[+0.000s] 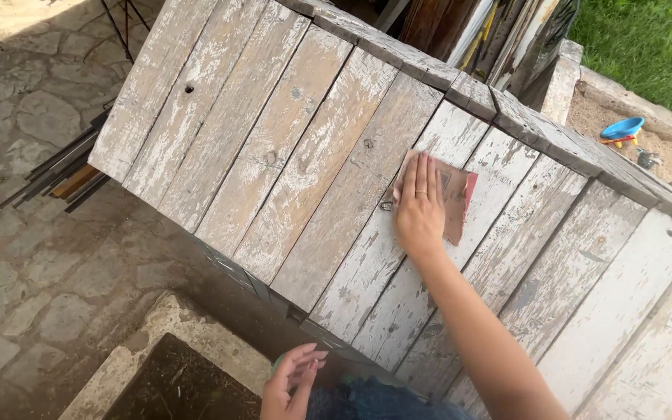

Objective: Sanding the wooden planks of a structure to prepare the surface.

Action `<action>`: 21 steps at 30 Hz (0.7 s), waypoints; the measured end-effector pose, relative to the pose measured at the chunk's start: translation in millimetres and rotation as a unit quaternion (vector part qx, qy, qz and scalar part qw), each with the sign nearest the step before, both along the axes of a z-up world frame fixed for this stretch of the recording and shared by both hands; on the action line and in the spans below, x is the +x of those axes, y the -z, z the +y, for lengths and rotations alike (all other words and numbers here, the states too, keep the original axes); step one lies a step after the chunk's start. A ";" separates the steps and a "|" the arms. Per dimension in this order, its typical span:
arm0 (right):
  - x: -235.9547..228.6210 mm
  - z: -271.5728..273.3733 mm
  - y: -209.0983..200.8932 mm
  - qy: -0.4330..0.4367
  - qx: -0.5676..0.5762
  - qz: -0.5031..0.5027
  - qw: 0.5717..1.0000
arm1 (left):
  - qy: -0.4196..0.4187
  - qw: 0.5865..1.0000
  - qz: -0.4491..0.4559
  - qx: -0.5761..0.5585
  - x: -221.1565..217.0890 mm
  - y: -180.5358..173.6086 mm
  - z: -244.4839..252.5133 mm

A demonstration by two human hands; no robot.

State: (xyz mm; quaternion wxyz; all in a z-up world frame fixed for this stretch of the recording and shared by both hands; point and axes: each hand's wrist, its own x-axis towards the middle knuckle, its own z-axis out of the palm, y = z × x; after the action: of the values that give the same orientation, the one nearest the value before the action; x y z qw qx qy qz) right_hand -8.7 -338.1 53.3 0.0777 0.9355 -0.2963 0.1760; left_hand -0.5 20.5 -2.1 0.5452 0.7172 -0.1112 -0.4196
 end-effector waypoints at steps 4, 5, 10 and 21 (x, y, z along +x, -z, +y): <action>26.9 -38.0 -17.4 0.073 -0.022 -0.034 0.997 | 0.014 0.999 -0.015 -0.032 -1.6 -5.2 -2.6; 34.2 -44.2 -19.7 0.077 -0.026 -0.073 0.994 | 0.011 0.999 -0.009 -0.033 -0.2 -10.1 -3.4; 17.3 -2.3 -5.9 0.058 0.006 -0.032 0.998 | -0.009 1.000 -0.012 -0.027 -7.5 -0.5 -10.2; 20.5 -7.4 2.5 0.053 -0.024 -0.113 0.992 | -0.006 0.997 0.058 0.042 26.1 -7.9 -6.8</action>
State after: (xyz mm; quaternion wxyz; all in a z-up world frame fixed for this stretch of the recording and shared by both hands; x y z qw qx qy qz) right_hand 11.8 -345.6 50.8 0.0751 0.8906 -0.3481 0.2830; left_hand 25.6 13.8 5.9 0.5225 0.7145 -0.0571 -0.4618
